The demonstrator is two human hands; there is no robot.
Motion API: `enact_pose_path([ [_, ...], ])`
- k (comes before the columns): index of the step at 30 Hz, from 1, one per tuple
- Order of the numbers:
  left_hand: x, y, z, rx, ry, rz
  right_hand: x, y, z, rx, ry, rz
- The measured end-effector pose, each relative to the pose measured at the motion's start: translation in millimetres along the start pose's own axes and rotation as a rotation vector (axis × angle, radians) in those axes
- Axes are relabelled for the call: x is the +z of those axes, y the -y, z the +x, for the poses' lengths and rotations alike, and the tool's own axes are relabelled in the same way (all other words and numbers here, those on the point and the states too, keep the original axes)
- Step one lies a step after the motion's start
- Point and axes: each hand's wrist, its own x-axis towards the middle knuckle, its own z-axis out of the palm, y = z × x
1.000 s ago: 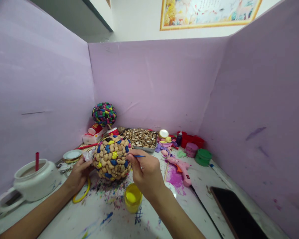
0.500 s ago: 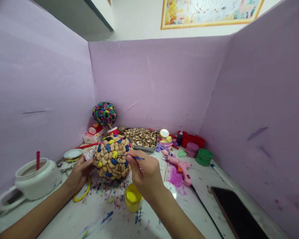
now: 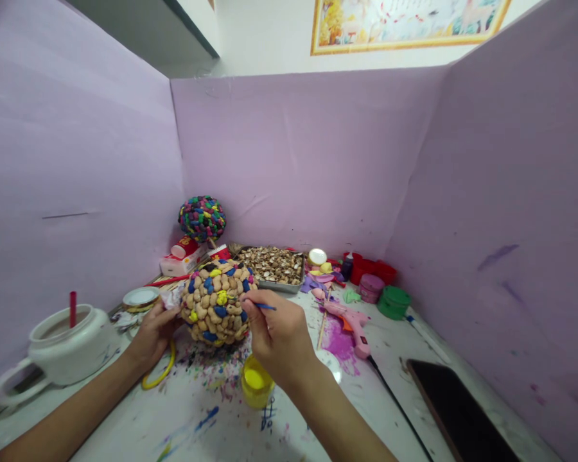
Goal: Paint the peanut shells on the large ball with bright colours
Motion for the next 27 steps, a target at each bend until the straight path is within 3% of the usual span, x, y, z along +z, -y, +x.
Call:
enact_pose_path([
  [27, 0.3, -1.0, -1.5, 0.007, -0.021, 0.038, 0.2, 4.7, 1.7, -0.03, -0.014, -0.001],
])
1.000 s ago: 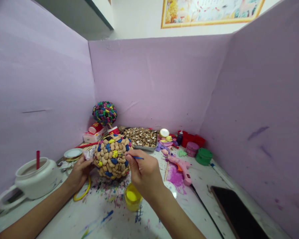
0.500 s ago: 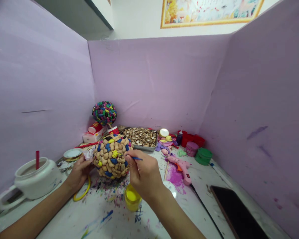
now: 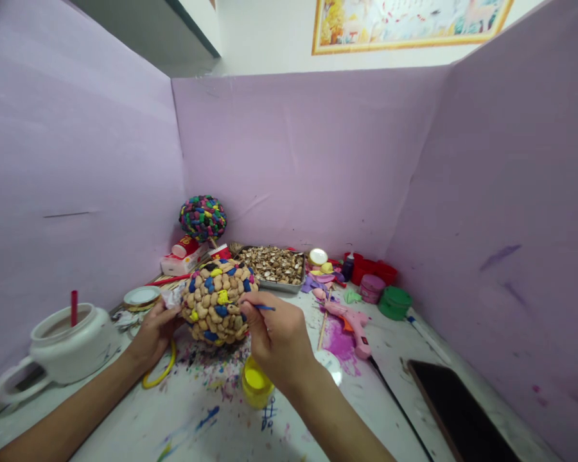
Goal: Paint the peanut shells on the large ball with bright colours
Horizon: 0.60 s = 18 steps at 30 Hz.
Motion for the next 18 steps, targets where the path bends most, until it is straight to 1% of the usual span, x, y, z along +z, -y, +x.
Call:
enact_pose_path([
  [4, -0.9, 0.6, 0.4, -0.001, 0.003, 0.003, 1.5, -0.6, -0.4, -0.027, -0.024, -0.002],
  [10, -1.6, 1.3, 0.9, 0.007, 0.012, 0.02, 1.2, 0.0, 0.2, -0.019, -0.034, -0.013],
  [18, 1.2, -1.2, -1.8, 0.015, -0.008, 0.033, 2.5, -1.1, -0.8, -0.004, -0.042, -0.003],
])
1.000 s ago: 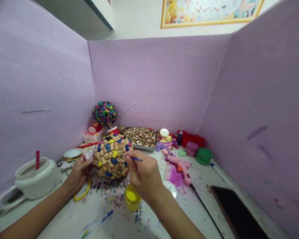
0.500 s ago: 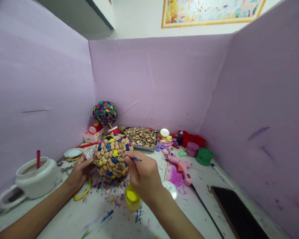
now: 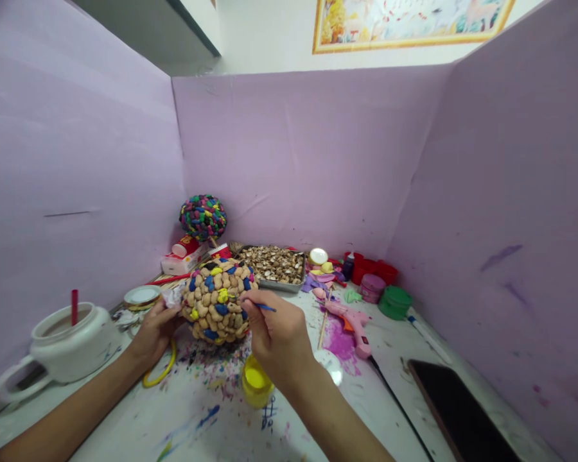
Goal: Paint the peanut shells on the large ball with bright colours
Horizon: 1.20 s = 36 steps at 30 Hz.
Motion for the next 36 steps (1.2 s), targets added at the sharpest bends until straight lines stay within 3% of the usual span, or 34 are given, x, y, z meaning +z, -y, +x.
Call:
enact_pose_path([
  [22, -1.1, 1.4, 1.4, -0.014, 0.02, -0.035, 0.3, 1.6, -0.6, 0.0, 0.066, -0.02],
  [36, -0.6, 1.8, 1.0, 0.004, 0.024, -0.018, -10.0, 3.2, 2.6, 0.015, -0.022, -0.006],
])
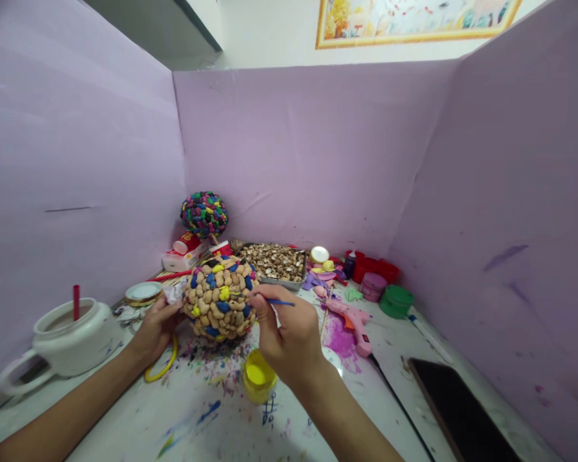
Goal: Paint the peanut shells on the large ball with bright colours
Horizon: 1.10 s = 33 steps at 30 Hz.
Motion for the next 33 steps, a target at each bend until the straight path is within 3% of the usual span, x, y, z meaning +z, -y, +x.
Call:
enact_pose_path([
  [9, -3.2, 2.2, 2.6, 0.005, 0.001, -0.027, -3.7, -0.8, 1.5, 0.04, 0.002, -0.004],
  [20, -1.2, 1.8, 1.4, 0.025, 0.002, 0.001, 11.4, -3.1, -4.6, -0.033, 0.034, -0.003],
  [33, -1.1, 2.4, 0.6, 0.027, 0.022, 0.014, 10.1, 1.4, -3.2, -0.094, 0.041, -0.04],
])
